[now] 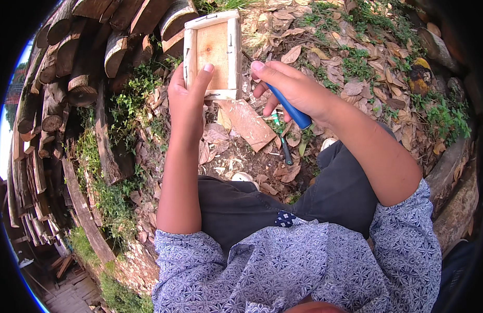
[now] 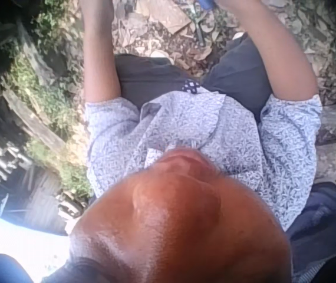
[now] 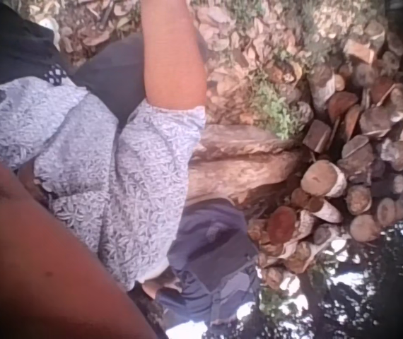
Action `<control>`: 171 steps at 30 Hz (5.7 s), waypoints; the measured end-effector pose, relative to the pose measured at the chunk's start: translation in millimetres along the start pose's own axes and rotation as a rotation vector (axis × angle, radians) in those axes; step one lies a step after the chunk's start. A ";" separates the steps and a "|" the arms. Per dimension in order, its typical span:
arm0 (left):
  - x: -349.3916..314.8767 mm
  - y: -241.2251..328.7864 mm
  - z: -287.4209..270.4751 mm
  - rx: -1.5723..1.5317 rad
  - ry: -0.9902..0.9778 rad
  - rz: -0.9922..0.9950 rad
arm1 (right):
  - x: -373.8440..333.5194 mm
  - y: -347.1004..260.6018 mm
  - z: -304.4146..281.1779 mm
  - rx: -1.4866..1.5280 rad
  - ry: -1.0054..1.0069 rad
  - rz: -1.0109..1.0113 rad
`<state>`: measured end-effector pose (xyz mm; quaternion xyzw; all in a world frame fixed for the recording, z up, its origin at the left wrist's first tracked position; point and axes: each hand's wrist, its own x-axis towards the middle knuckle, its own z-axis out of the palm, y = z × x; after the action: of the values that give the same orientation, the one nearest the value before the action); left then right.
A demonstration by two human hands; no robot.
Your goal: The person sits on the ground and uses a chisel and hammer to carve and shape a small wooden box. They repeatedly strike the chisel to remove wood and refine the edges of the box.
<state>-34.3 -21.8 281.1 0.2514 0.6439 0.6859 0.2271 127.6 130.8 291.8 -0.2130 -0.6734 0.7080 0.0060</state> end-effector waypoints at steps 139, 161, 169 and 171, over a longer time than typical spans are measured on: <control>-12.5 -44.5 39.2 -0.035 -0.154 -0.183 | 2.4 0.5 2.6 0.037 0.251 -0.163; 11.6 -132.0 9.2 0.718 -0.295 0.037 | 29.2 40.0 -20.6 -0.371 0.181 -0.065; 8.2 -226.4 -39.9 1.526 -0.740 -0.205 | 49.2 70.5 -35.6 -0.656 0.005 0.059; -0.2 -259.6 -36.6 1.540 -0.568 -0.168 | 55.4 80.4 -41.3 -0.726 -0.050 0.157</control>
<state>-60.6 -32.5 20.5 0.4514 0.8687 -0.0567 0.1957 112.4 178.9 198.6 -0.2349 -0.8621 0.4263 -0.1410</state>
